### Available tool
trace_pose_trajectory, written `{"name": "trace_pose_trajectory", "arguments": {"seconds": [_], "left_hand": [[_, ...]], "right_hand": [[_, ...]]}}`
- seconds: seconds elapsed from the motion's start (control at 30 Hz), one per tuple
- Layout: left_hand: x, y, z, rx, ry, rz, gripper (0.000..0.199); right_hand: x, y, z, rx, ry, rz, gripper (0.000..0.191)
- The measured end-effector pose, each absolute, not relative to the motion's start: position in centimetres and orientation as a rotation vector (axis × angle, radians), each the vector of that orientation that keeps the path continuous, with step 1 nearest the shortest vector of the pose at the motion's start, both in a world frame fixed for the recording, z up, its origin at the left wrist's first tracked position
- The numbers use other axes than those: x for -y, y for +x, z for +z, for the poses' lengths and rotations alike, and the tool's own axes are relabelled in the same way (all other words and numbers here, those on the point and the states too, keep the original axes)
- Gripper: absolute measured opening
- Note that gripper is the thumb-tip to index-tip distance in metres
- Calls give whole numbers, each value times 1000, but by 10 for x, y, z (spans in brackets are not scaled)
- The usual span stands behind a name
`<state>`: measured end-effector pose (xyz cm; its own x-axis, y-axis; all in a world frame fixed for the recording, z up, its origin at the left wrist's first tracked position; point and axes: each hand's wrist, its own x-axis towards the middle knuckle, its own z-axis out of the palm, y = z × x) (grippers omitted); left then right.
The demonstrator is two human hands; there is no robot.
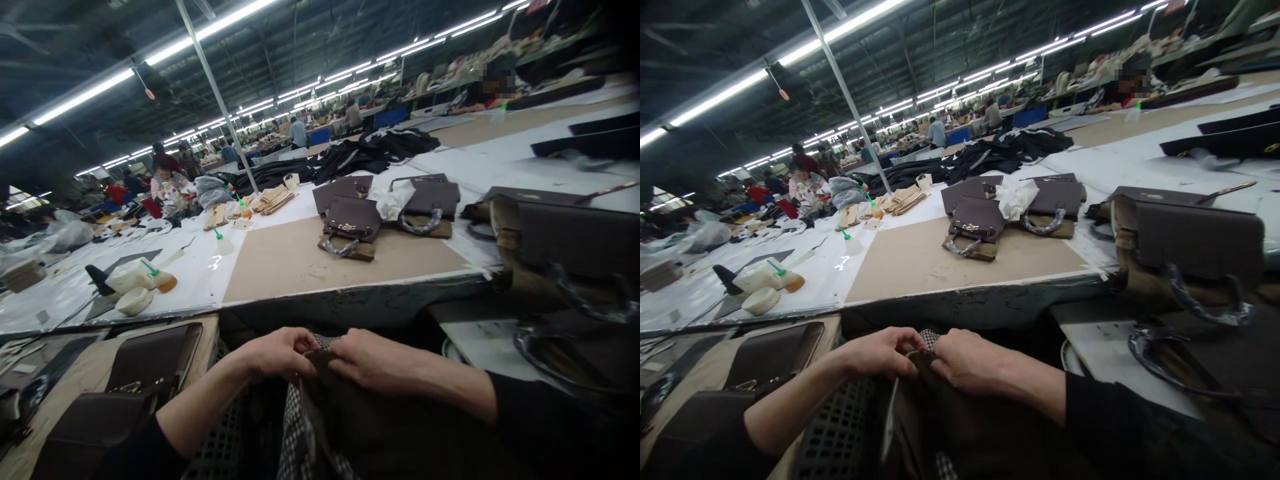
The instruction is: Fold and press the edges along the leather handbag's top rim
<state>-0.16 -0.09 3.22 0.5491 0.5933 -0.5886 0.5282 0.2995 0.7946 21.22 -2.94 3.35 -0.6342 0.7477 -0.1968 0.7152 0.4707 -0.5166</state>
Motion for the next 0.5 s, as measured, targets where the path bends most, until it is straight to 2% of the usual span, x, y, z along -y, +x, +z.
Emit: {"name": "trace_pose_trajectory", "arguments": {"seconds": [0.13, 0.3, 0.5], "left_hand": [[-7, -9, 41, -983, 1353, 53, 46], [2, -12, 24, -883, 1512, -66, 53], [15, 0, -10, -1105, 1979, -104, 26]], "right_hand": [[16, 221, 55, 2752, -1236, 796, 24], [8, 230, 28, 2717, -986, 1135, 22], [6, 229, -11, 2627, -1040, 1240, 20]]}}
